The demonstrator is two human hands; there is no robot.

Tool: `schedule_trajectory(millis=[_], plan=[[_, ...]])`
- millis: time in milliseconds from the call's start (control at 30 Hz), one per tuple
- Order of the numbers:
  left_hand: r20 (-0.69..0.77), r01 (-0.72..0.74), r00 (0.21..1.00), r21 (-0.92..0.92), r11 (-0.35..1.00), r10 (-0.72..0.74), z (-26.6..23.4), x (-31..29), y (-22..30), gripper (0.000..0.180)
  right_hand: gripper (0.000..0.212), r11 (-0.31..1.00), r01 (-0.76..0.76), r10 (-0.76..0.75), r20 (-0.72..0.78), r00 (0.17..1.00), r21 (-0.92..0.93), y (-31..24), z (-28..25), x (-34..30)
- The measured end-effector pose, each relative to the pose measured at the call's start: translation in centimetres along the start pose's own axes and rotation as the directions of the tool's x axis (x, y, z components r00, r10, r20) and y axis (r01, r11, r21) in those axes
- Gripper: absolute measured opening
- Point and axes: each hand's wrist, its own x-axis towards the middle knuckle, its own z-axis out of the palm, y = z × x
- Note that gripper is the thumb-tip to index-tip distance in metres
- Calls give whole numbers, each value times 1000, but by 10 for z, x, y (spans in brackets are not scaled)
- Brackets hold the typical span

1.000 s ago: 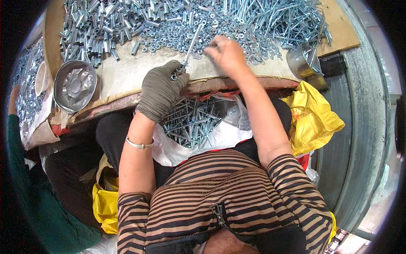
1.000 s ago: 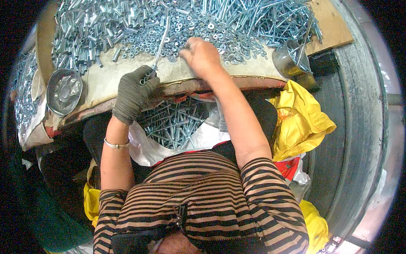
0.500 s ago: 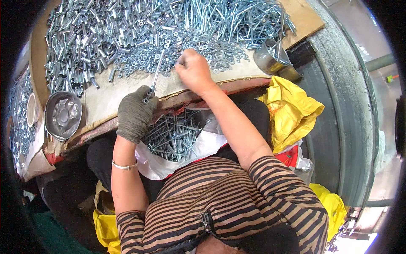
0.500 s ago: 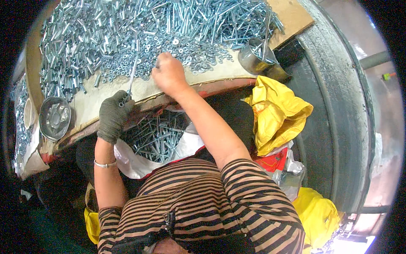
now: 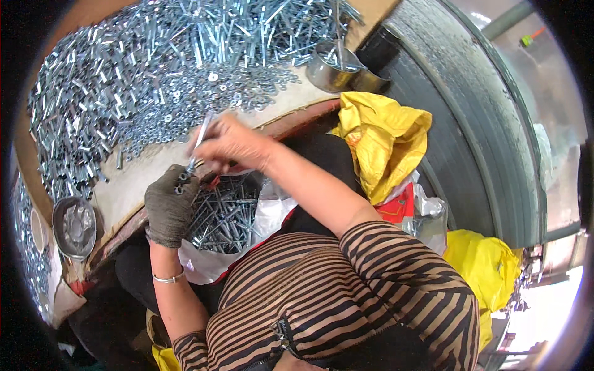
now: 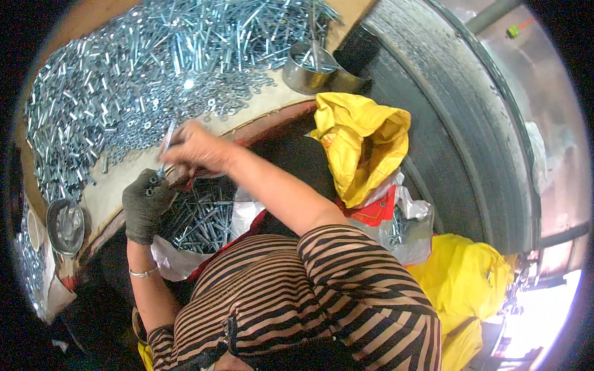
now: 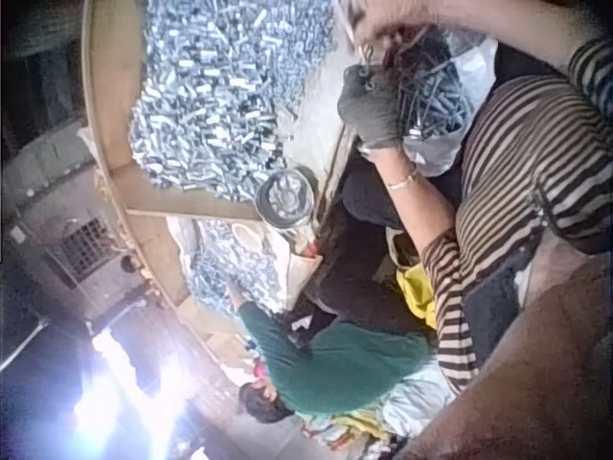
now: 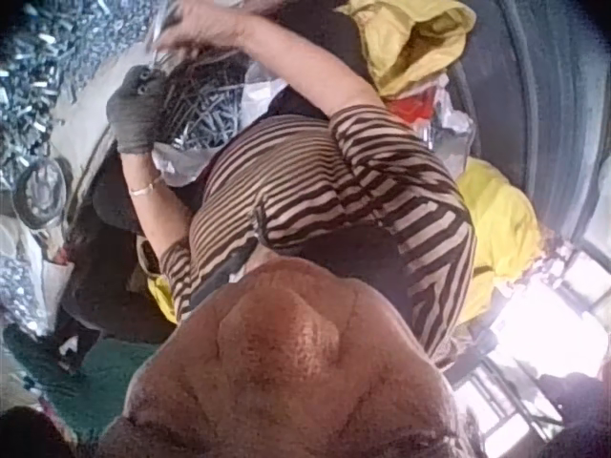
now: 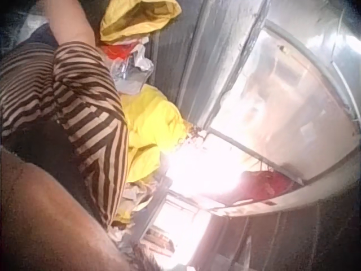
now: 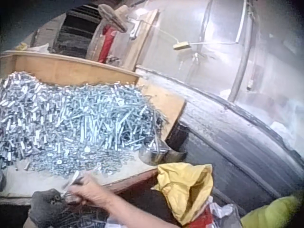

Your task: Assembling nuts onto long metal bolts or screws by hand.

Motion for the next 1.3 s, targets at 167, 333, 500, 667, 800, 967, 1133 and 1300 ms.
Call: schedule_trajectory(millis=[167,333,500,667,800,967,1133,1300], plan=[[-99,67,990,-310,948,-103,16,2,-1,15,18,957,266,-273,-49,961,-111,20,13,9],[-247,-30,969,-206,978,-22,18,1,-2,19,33,975,218,-220,-44,974,-51,20,50,28],[-440,115,886,-94,989,-145,-8,9,-57,21,41,839,527,-538,-55,841,-138,23,50,8],[-282,85,947,-231,969,-151,3,4,-12,22,47,911,386,-367,-141,919,143,11,43,12],[-249,130,952,-201,971,-179,5,3,-21,23,42,983,182,-159,-374,914,27,17,11,7],[-180,83,977,-171,982,-114,11,0,-5,24,44,899,419,-437,-330,837,-126,16,34,18],[-246,-13,969,-40,999,2,32,-5,-1,21,33,619,261,-533,-152,832,-741,3,16,14],[-359,-82,915,281,956,184,22,-3,10,18,41,688,152,-384,-178,906,-709,2,4,1]])
